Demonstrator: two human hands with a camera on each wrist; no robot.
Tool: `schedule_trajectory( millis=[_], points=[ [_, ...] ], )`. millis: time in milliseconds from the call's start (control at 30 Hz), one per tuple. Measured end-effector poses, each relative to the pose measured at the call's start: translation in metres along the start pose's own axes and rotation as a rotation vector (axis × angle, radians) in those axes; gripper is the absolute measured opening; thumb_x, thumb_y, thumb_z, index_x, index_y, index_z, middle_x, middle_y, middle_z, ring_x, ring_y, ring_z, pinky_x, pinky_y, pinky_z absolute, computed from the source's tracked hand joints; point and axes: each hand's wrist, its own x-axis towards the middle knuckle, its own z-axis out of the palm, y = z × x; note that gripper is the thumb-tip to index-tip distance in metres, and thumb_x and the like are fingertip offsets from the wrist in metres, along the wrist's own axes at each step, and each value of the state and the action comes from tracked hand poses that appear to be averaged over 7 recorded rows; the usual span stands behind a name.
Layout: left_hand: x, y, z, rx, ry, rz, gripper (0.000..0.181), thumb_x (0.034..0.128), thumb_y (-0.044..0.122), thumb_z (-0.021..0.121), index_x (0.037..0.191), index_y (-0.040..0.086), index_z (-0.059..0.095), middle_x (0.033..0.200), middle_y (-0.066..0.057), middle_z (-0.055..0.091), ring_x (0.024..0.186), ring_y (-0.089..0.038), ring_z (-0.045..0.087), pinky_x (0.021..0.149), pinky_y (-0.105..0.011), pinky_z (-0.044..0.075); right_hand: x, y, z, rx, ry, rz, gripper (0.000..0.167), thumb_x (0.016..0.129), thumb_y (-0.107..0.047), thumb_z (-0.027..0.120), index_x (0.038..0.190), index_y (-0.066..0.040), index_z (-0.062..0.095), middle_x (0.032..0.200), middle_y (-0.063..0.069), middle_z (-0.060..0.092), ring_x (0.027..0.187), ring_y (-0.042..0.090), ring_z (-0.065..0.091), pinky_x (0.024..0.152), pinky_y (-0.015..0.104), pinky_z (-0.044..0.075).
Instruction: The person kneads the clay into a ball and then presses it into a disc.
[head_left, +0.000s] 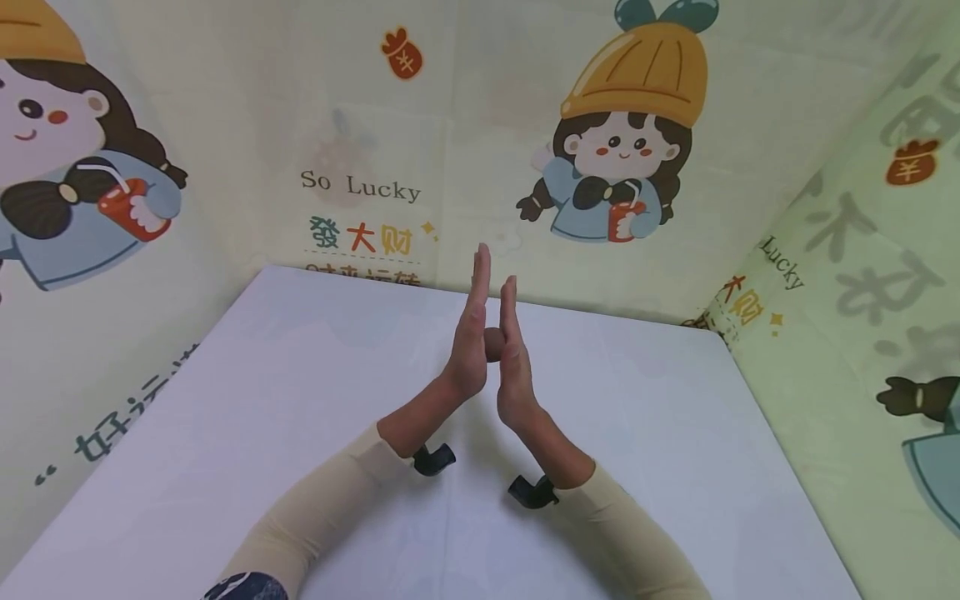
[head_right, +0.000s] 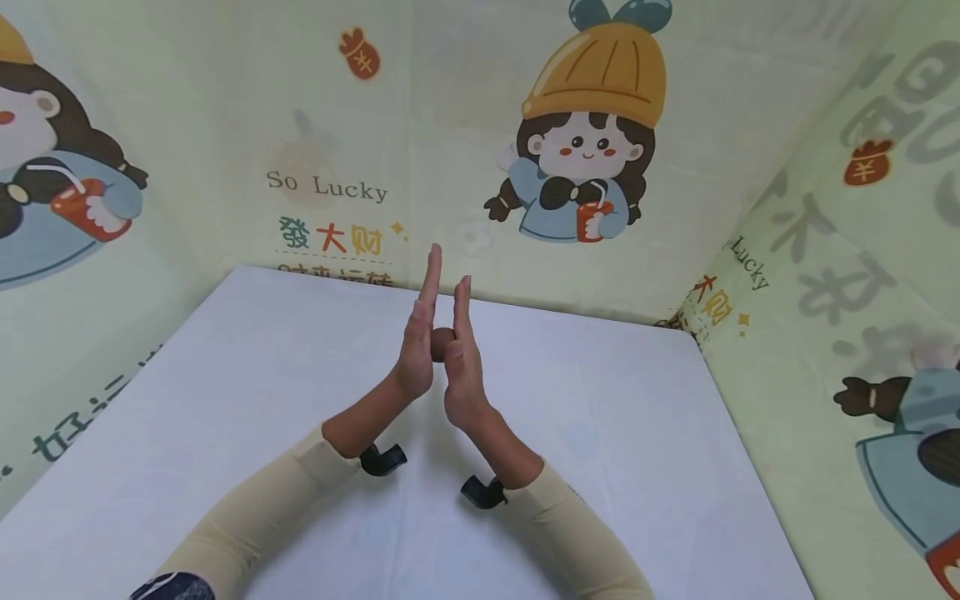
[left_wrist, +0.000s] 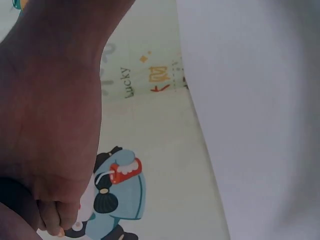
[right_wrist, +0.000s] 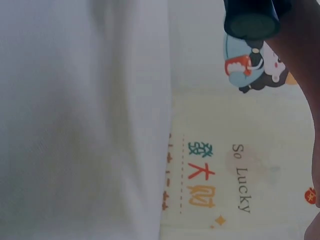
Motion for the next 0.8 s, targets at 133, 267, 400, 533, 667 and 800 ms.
schedule_trajectory(
  millis=[133, 267, 400, 533, 667, 800],
  points=[
    [0.005, -0.002, -0.004, -0.015, 0.022, -0.012, 0.07, 0.1093, 0.041, 0.014, 0.169, 0.006, 0.002, 0.177, 0.001, -0.003, 0.16, -0.014, -0.007, 0.127, -0.042, 0.0, -0.004, -0.002, 0.006, 0.016, -0.001, -0.004, 0.091, 0.109, -0.067, 0.018, 0.167, -0.001, -0.004, 0.165, 0.018, 0.03, 0.119, 0.017, 0.05, 0.126, 0.05, 0.009],
    [0.009, -0.007, -0.008, -0.018, 0.034, -0.012, 0.071, 0.1092, 0.042, 0.015, 0.169, 0.007, 0.002, 0.177, -0.002, -0.003, 0.16, -0.013, -0.006, 0.127, -0.04, -0.001, -0.006, -0.005, 0.012, 0.016, 0.008, -0.03, 0.092, 0.109, -0.067, 0.018, 0.165, 0.003, -0.003, 0.175, 0.011, -0.002, 0.159, 0.027, 0.011, 0.126, 0.051, 0.0],
    [0.012, -0.011, -0.011, 0.0, 0.015, 0.003, 0.072, 0.1101, 0.045, 0.016, 0.169, 0.006, 0.002, 0.177, -0.003, -0.003, 0.16, -0.014, -0.007, 0.126, -0.042, -0.003, -0.006, -0.008, 0.014, 0.009, 0.023, -0.045, 0.091, 0.109, -0.066, 0.019, 0.166, 0.002, -0.003, 0.175, 0.007, -0.012, 0.161, 0.029, -0.008, 0.126, 0.052, -0.001],
    [0.011, -0.019, -0.012, 0.025, -0.033, 0.004, 0.076, 0.1102, 0.052, 0.016, 0.169, 0.005, 0.002, 0.177, -0.005, -0.003, 0.16, -0.015, -0.01, 0.126, -0.045, -0.005, -0.005, -0.011, 0.014, -0.002, 0.037, -0.059, 0.092, 0.109, -0.066, 0.019, 0.166, 0.002, -0.003, 0.176, 0.007, -0.01, 0.161, 0.03, -0.007, 0.126, 0.052, 0.0],
    [0.008, -0.026, -0.012, 0.029, -0.087, -0.019, 0.079, 0.1095, 0.057, 0.016, 0.168, 0.005, 0.003, 0.177, -0.005, -0.003, 0.16, -0.016, -0.01, 0.125, -0.049, -0.006, -0.003, -0.016, 0.011, -0.018, 0.046, -0.081, 0.094, 0.108, -0.068, 0.02, 0.166, 0.002, -0.002, 0.176, 0.008, -0.008, 0.161, 0.03, -0.007, 0.126, 0.052, 0.001],
    [0.004, -0.031, -0.01, 0.013, -0.124, -0.031, 0.078, 0.1101, 0.054, 0.015, 0.168, 0.005, 0.003, 0.177, -0.004, -0.002, 0.16, -0.016, -0.01, 0.125, -0.05, -0.007, 0.002, -0.022, 0.008, -0.036, 0.051, -0.114, 0.096, 0.107, -0.069, 0.02, 0.165, 0.004, -0.001, 0.176, 0.01, -0.006, 0.161, 0.032, -0.006, 0.126, 0.053, 0.001]
  ],
)
